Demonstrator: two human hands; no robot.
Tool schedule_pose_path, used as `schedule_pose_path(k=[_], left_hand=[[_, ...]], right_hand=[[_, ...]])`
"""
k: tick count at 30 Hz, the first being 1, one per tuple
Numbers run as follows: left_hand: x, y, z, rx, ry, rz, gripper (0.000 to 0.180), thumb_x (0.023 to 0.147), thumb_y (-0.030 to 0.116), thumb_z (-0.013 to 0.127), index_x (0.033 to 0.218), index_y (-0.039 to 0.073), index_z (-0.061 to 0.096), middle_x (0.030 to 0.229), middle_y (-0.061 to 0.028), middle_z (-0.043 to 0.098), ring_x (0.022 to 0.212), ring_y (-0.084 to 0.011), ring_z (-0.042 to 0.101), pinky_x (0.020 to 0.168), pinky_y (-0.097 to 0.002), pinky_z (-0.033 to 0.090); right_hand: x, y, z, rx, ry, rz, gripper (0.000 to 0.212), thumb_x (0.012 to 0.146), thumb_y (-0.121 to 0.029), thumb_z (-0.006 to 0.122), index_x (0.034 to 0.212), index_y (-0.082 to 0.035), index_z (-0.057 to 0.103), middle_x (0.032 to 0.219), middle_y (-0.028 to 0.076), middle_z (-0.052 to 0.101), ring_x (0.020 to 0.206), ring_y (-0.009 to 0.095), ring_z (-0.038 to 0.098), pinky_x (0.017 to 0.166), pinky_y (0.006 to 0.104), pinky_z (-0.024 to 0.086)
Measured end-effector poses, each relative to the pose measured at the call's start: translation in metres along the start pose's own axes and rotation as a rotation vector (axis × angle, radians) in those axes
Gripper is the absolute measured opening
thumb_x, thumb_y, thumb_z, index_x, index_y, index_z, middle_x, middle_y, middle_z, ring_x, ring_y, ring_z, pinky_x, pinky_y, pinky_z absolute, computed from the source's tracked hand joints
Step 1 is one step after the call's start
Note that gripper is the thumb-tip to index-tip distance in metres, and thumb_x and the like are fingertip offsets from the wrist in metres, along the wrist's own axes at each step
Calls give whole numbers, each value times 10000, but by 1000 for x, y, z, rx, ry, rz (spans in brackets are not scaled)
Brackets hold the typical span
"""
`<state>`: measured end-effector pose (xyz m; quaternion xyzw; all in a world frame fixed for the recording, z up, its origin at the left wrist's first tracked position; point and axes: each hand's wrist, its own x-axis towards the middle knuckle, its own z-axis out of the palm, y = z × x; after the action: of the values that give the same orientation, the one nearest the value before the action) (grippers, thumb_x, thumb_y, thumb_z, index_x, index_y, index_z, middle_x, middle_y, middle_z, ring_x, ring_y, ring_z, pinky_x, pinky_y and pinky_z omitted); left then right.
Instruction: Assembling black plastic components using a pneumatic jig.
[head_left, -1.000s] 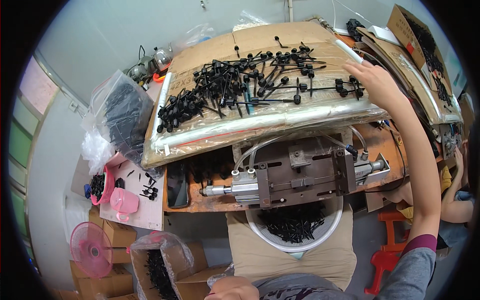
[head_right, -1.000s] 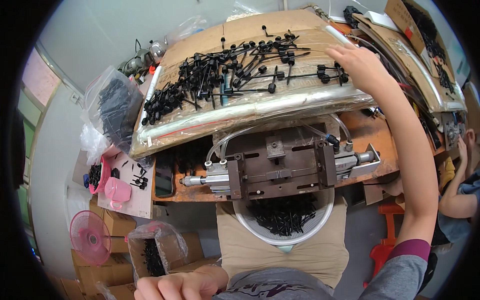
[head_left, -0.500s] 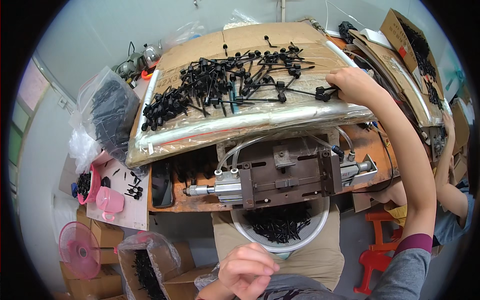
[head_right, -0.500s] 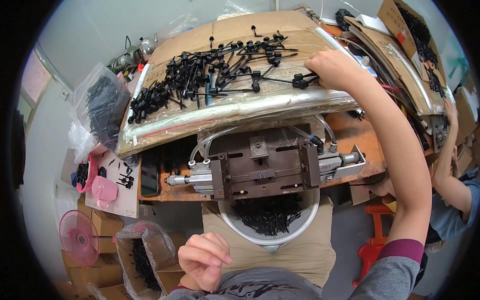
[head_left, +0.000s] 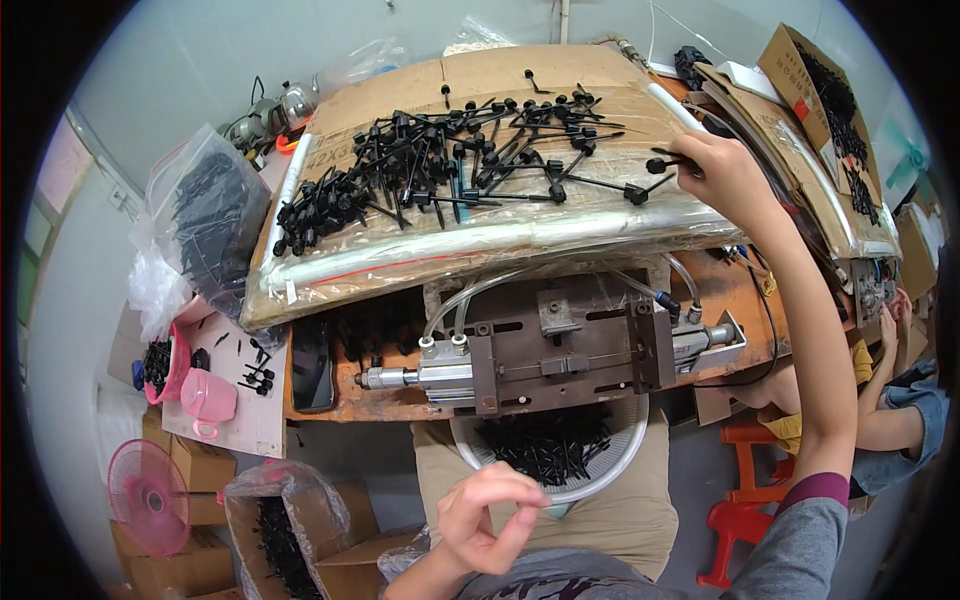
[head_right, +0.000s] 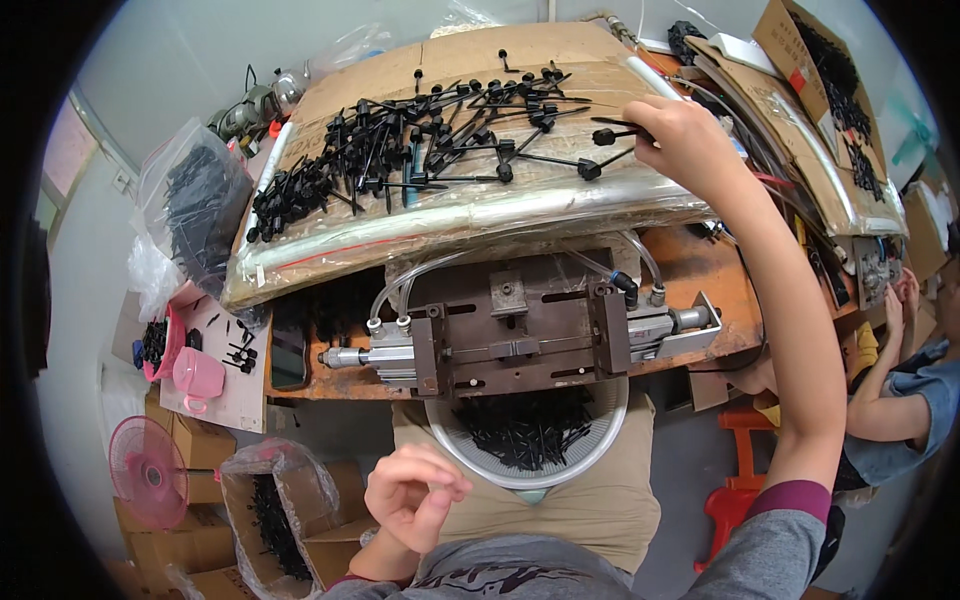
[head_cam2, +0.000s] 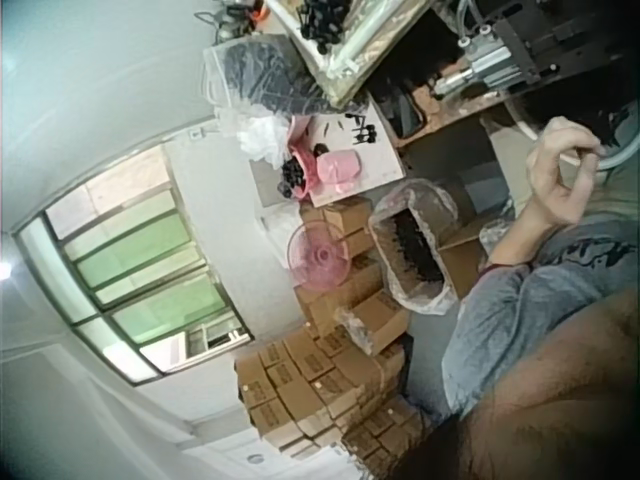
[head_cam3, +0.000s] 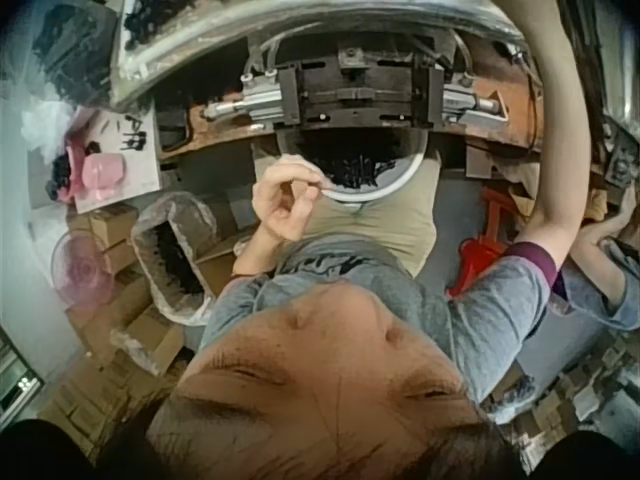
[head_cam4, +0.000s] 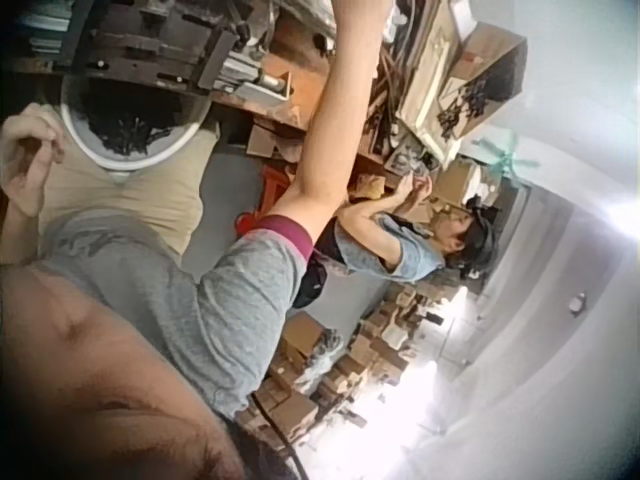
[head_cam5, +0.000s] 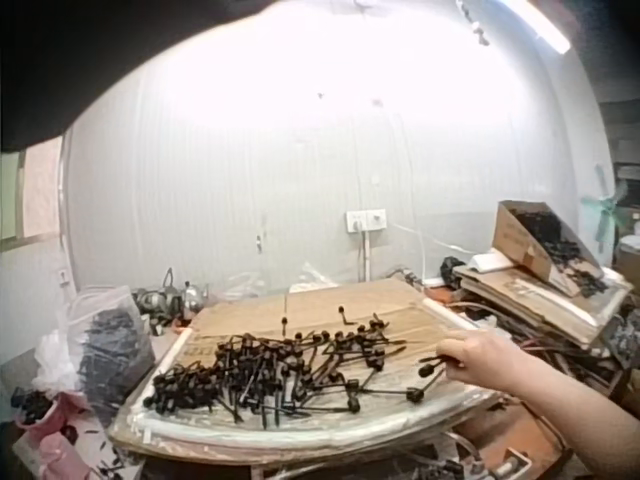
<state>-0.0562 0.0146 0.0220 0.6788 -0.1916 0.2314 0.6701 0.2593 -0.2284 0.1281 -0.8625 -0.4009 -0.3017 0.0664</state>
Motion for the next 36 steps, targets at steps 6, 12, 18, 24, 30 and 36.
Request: schedule_pose_path(k=[6, 12, 18, 24, 30, 36], left_hand=[[20, -2, 16, 68, -36, -128, 234, 845, -100, 610, 1074, -78, 568, 1003, -177, 601, 807, -171, 642, 695, -246, 560], [40, -7, 16, -31, 73, -266, 489, 793, -182, 614, 1270, -97, 549, 1203, -208, 568, 959, -224, 668, 817, -303, 600], [34, -5, 13, 59, -41, -245, 426, 730, -172, 684, 1139, -58, 660, 1084, -173, 642, 946, -214, 678, 792, -287, 600], [26, -19, 12, 438, 30, -98, 314, 671, 7, 810, 976, 23, 739, 1100, -133, 672, 861, -198, 670, 707, -302, 561], [23, -54, 21, 847, -92, 85, 283, 662, 70, 800, 925, 14, 712, 1196, -120, 665, 860, -252, 666, 779, -331, 537], [27, -56, 25, 952, -202, 104, 264, 663, 66, 779, 908, 5, 702, 1209, -127, 665, 712, -209, 659, 680, -298, 522]], right_hand=[[-7, -25, -8, -21, 189, -129, 171, 785, -25, 661, 943, -18, 599, 882, 118, 653, 738, 313, 650, 628, 382, 519], [-49, -138, -20, 34, 338, -521, 206, 709, -52, 646, 873, 71, 660, 884, 200, 647, 602, 160, 588, 522, 258, 485], [-88, -175, -17, 106, 271, -455, 195, 756, -50, 629, 887, 90, 665, 886, 226, 664, 632, 193, 615, 563, 264, 510], [-106, -178, -8, 438, 410, 54, 349, 699, 139, 715, 1025, 21, 672, 953, 172, 696, 786, 252, 691, 660, 311, 560], [-121, -187, -26, 1243, 334, 743, 178, 809, 109, 672, 969, 43, 632, 1041, 163, 641, 700, 114, 607, 565, 209, 497], [-135, -185, -32, 1440, 218, 855, 158, 812, 93, 662, 956, 41, 621, 1026, 174, 638, 634, 95, 580, 527, 196, 478]])
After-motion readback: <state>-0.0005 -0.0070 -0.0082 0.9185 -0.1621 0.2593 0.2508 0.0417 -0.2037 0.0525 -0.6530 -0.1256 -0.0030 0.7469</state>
